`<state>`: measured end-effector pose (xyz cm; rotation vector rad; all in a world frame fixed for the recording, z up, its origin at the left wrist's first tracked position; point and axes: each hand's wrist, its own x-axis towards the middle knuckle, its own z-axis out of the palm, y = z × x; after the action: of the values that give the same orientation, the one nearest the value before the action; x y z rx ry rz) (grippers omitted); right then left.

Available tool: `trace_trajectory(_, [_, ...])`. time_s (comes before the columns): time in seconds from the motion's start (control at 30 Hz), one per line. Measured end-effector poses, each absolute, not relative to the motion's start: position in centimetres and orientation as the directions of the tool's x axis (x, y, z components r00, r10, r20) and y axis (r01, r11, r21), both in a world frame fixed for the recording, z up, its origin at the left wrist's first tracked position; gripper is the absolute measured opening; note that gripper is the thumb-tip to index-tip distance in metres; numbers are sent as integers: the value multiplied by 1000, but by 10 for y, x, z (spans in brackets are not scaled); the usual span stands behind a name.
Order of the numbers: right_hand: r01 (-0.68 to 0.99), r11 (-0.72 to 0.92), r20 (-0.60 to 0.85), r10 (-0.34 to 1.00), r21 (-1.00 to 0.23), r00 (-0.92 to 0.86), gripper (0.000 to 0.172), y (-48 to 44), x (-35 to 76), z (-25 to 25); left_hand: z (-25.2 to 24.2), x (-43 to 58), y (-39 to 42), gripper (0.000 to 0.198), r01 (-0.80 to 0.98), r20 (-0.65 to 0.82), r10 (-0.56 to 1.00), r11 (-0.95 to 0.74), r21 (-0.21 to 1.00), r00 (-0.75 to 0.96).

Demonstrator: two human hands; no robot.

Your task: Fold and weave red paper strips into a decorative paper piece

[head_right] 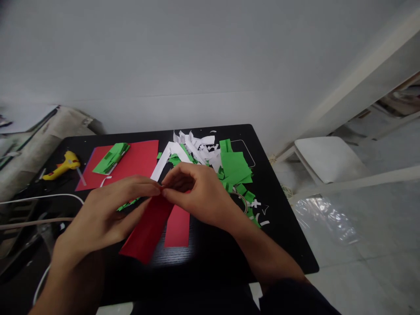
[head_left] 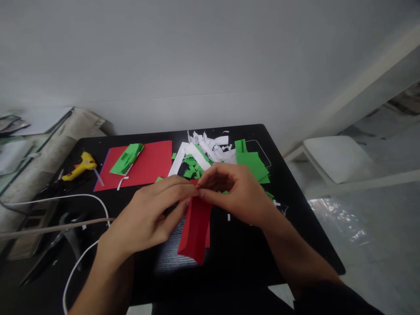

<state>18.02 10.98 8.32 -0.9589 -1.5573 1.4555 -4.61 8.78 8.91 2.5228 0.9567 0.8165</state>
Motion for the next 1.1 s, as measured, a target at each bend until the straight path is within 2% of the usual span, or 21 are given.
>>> trace_trajectory(0.4, [-77, -83, -39, 891, -994, -453, 12, 110, 185, 89, 90, -43, 86, 17, 528, 428, 728, -684, 503, 536])
trace_trajectory(0.63, [-98, -58, -4, 878, -993, -478, 5, 111, 188, 90, 94, -42, 85, 14, 497, 453, 730, -682, 537, 512])
trace_trajectory(0.83, [-188, -73, 24, 883, -980, -470, 16, 111, 186, 92, 93, -42, 80, 15, 546, 508, 736, -675, 496, 448])
trace_trajectory(1.1, [-193, 4, 99, 866, -981, -490, 14, 109, 188, 96, 84, -49, 84, 26, 548, 598, 713, -685, 481, 367])
